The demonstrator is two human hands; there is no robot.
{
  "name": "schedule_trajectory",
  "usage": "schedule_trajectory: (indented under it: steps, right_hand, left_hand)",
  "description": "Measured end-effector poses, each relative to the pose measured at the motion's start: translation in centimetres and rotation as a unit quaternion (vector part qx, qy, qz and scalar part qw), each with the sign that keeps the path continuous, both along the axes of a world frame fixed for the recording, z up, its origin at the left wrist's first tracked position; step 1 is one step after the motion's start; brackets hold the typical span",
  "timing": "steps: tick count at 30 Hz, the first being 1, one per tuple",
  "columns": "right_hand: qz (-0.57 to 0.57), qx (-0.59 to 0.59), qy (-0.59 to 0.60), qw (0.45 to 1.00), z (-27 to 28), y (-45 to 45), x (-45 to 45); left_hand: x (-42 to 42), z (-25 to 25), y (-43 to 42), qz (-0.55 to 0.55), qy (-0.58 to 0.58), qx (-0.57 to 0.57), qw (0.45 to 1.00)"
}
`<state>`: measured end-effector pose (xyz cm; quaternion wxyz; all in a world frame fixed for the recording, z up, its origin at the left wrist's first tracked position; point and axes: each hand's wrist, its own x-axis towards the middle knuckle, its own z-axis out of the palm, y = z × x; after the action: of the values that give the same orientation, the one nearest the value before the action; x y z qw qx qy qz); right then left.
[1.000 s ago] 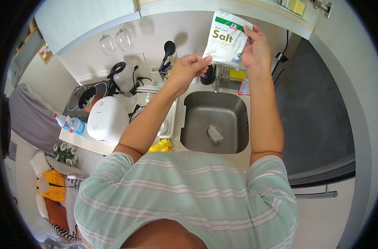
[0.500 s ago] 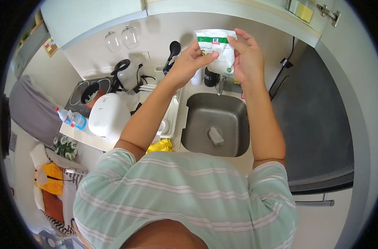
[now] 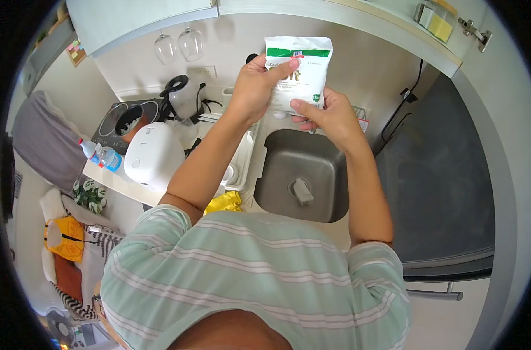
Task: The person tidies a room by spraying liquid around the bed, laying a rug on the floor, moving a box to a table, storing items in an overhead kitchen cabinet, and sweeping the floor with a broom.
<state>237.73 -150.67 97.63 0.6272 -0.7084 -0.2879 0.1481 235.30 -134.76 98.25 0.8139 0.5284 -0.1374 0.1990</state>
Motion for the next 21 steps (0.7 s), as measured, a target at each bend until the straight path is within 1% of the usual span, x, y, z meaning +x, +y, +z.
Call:
schedule_trajectory:
  steps: [2,5,7,8,11,12,13,14,17,20,21]
  right_hand:
    - [-0.014,0.021,-0.005,1.000,-0.2,0.1,0.1]
    - [-0.024,-0.005,-0.025,0.999,0.1,-0.1,-0.2]
    - [-0.018,0.008,-0.025,1.000,0.1,0.0,-0.6]
    - [-0.014,0.013,-0.023,1.000,0.1,0.0,-0.8]
    - [-0.041,0.004,-0.060,0.997,-0.4,-0.1,-0.3]
    - [-0.088,0.026,-0.186,0.978,-0.8,0.1,0.0]
    - [-0.135,0.048,-0.307,0.941,-1.4,0.3,0.5]
    - [-0.180,0.068,-0.422,0.886,-1.7,0.4,0.7]
    - [-0.249,0.095,-0.487,0.832,-1.7,-0.2,1.2]
    - [-0.239,0.095,-0.504,0.824,-1.5,-0.2,1.2]
    - [-0.233,0.064,-0.413,0.878,-1.7,-0.4,1.0]
  left_hand:
    - [0.2,-0.1,0.1,-0.011,0.005,-0.018,1.000]
    - [0.3,-0.2,0.6,-0.045,0.017,-0.062,0.997]
    - [-0.3,0.6,1.2,-0.075,0.027,-0.098,0.992]
    - [-0.4,0.7,1.3,-0.073,0.025,-0.090,0.993]
    - [-0.5,1.0,1.3,-0.056,0.023,-0.114,0.992]
    - [-0.5,0.9,2.0,-0.061,-0.025,-0.067,0.996]
    - [-0.4,0.5,3.1,-0.067,-0.072,-0.019,0.995]
    - [-0.5,0.2,3.9,-0.073,-0.119,0.029,0.990]
    - [-1.8,0.2,4.0,0.030,-0.087,0.183,0.979]
    - [-2.1,-0.4,4.2,0.030,-0.098,0.206,0.973]
    - [-2.6,-0.3,3.8,0.047,-0.073,0.174,0.981]
